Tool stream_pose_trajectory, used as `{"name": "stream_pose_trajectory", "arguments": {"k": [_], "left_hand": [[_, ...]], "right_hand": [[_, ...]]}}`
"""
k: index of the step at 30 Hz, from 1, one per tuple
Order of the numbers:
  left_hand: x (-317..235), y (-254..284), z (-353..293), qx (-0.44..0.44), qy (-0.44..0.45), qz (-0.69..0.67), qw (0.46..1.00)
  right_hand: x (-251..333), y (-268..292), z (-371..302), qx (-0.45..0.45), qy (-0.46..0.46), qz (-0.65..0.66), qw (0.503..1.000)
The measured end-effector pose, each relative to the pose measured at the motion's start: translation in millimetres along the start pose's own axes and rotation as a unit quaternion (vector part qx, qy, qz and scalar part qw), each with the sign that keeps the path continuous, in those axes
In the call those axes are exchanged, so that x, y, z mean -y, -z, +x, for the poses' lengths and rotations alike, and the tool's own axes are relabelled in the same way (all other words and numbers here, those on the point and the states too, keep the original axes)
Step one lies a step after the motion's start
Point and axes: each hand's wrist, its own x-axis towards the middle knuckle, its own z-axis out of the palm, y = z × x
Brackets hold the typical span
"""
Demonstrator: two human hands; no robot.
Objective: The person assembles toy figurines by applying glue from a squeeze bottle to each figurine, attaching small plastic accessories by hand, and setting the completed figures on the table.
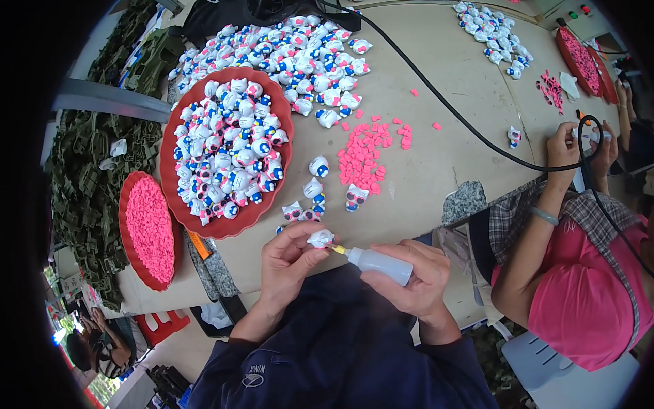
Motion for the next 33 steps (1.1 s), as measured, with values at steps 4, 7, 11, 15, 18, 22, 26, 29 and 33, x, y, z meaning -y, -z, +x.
{"name": "stream_pose_trajectory", "arguments": {"k": [4, 7, 11, 15, 18, 22, 26, 29, 33], "left_hand": [[-1.6, -1.0, 1.3, 0.003, -0.003, 0.004, 1.000], [-2.4, -1.4, 1.0, -0.002, -0.002, 0.006, 1.000], [-2.7, -0.9, 1.1, 0.002, -0.002, 0.012, 1.000], [-0.6, -0.6, 1.0, -0.004, -0.009, 0.007, 1.000], [1.9, 0.7, 1.5, -0.014, -0.017, 0.009, 1.000], [-0.2, 1.5, 1.4, -0.017, -0.008, 0.013, 1.000], [-2.7, 0.2, 1.5, -0.013, -0.007, 0.016, 1.000], [-3.6, -0.5, 1.8, -0.006, -0.008, 0.018, 1.000], [-2.4, 0.5, 2.1, -0.012, -0.001, 0.015, 1.000]], "right_hand": [[1.2, -0.5, -0.6, 0.001, -0.017, 0.003, 1.000], [0.6, -2.0, 0.3, -0.001, -0.017, -0.002, 1.000], [-0.4, -2.6, -0.5, 0.001, -0.013, -0.001, 1.000], [4.1, -0.3, -0.3, 0.009, -0.019, -0.004, 1.000], [4.2, 0.2, -1.1, 0.003, -0.018, 0.000, 1.000], [5.2, 1.1, -1.1, 0.004, -0.030, -0.003, 1.000], [3.7, 0.2, -1.1, 0.007, -0.027, -0.011, 1.000], [2.1, -2.5, 1.3, -0.001, -0.010, -0.012, 1.000], [2.3, -1.6, 0.5, 0.002, -0.010, -0.012, 1.000]]}}
